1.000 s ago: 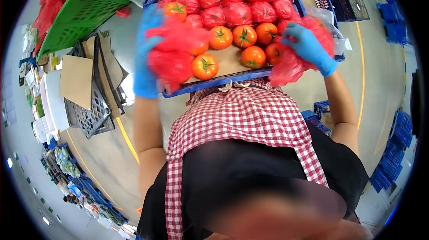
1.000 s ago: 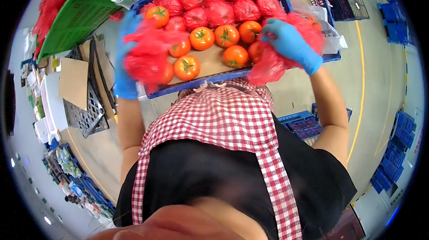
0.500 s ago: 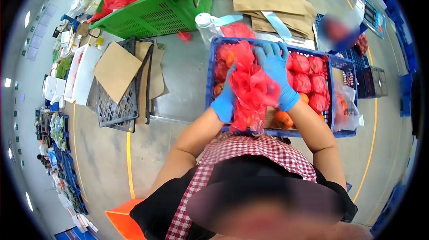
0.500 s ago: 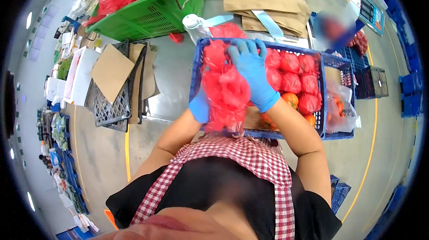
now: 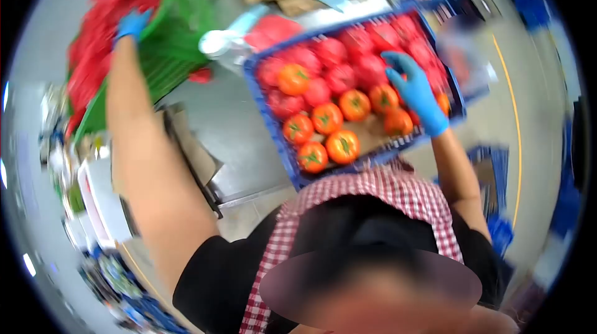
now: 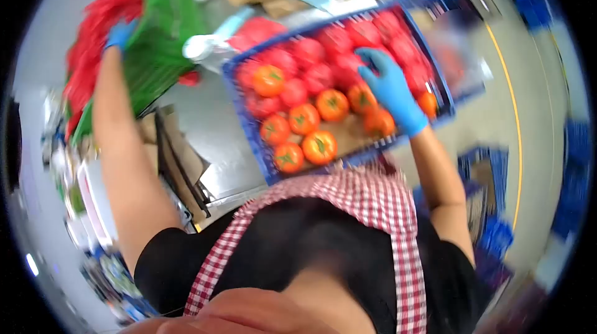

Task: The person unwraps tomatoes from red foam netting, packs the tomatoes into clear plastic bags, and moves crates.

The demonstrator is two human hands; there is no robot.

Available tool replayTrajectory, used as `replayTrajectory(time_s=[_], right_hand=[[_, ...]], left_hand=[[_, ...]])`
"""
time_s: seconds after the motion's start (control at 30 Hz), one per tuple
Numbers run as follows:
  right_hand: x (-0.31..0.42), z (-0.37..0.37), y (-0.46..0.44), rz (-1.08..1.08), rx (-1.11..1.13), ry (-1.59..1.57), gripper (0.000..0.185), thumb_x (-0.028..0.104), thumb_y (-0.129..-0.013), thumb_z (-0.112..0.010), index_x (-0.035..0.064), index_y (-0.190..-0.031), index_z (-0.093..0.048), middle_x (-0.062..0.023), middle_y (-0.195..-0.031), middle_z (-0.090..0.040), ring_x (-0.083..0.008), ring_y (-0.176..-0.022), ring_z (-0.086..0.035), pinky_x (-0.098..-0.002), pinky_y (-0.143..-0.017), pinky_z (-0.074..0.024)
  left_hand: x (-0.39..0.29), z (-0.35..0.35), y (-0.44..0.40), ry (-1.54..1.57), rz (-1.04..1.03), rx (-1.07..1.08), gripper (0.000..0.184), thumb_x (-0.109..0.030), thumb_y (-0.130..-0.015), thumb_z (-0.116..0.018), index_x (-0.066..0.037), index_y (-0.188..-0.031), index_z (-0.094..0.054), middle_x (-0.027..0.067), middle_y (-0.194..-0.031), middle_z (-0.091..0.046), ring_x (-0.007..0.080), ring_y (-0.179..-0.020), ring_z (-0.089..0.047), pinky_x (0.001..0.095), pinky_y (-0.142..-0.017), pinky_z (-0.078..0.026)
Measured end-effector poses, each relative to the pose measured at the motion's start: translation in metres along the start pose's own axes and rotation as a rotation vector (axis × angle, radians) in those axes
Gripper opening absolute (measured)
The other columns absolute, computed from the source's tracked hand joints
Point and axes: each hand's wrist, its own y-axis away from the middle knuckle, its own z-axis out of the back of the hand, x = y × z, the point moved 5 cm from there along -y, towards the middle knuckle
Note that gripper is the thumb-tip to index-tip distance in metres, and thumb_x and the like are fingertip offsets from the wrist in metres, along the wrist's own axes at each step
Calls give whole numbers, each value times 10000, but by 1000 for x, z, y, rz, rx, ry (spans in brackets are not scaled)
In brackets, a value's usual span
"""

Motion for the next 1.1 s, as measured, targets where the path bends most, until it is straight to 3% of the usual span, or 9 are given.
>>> replayTrajectory(time_s=[0.07, 0.13, 0.23, 0.37, 0.47, 0.57, 0.63, 0.9, 1.1], right_hand=[[-18, 31, 15, -102, 61, 145, 316, 170, -823, -609, 36, -1109, -586, -137, -1007, -607, -230, -923, -606, -324, -805, -482], [-22, 42, 37, -156, 186, 333, 397, 212, -802, -635, 56, -1160, -566, -161, -1058, -587, -292, -962, -588, -351, -848, -465], [-21, 28, 67, -16, 333, 598, 665, 260, -702, -703, 118, -1303, -457, -186, -1194, -507, -356, -1079, -510, -424, -901, -418], [-11, 11, 70, 71, 468, 821, 781, 227, -637, -726, 170, -1347, -405, -144, -1012, -556, -302, -980, -549, -446, -887, -396], [-25, 7, 61, 103, 625, 771, 804, 208, -629, -726, 166, -1356, -387, -132, -884, -604, -305, -855, -595, -435, -855, -418], [-44, 15, 53, 48, 733, 540, 811, 177, -626, -717, 154, -1362, -377, -152, -939, -623, -327, -863, -603, -413, -840, -444], [-51, 31, 46, 30, 766, 406, 758, 123, -623, -692, 134, -1336, -434, -160, -1104, -605, -317, -1002, -580, -379, -890, -449], [-86, 79, 24, 34, 786, 102, 629, -94, -652, -572, 111, -1245, -538, -113, -1237, -532, -266, -1161, -500, -364, -995, -394], [-89, 65, 46, 658, 820, 587, 607, 51, -716, -599, 253, -1282, -516, -68, -1136, -531, -246, -1021, -537, -347, -809, -444]], left_hand=[[10, -16, -36, -252, 19, 115, 816, -701, -787, -384, -201, -1425, -287, 145, -1454, -307, 361, -1322, -318, 605, -1035, -232], [-13, 23, 5, -300, 80, 82, 687, -572, -813, -477, -133, -1340, -441, 135, -1364, -450, 330, -1262, -415, 431, -1014, -359], [-15, 4, 5, 284, -2, 358, 654, -531, -827, -494, -125, -1337, -446, 147, -1357, -454, 327, -1246, -429, 414, -998, -373], [4, -8, 1, 1047, -54, 720, 611, -476, -845, -517, -115, -1333, -452, 162, -1347, -461, 323, -1225, -449, 392, -976, -392], [44, 54, 18, 438, -240, -195, 528, -393, -867, -550, -71, -1283, -502, 169, -1280, -518, 282, -1135, -512, 346, -940, -414], [-52, 131, 203, 135, -311, -871, 468, -346, -845, -605, -78, -1227, -562, 151, -1146, -589, 242, -1031, -556, 359, -926, -410], [-129, 101, 291, 1134, -383, -486, 389, -187, -830, -637, -47, -1188, -576, 106, -1088, -604, 201, -1026, -548, 345, -907, -423], [-345, -12, 482, 1420, -335, 654, 407, -181, -826, -648, -63, -1204, -552, 67, -1103, -598, 133, -936, -569, 279, -807, -471], [-453, -4, 517, 870, -651, 430, 665, -309, -682, -759, -96, -1252, -492, 176, -1128, -480, 332, -939, -575, 396, -785, -489]])
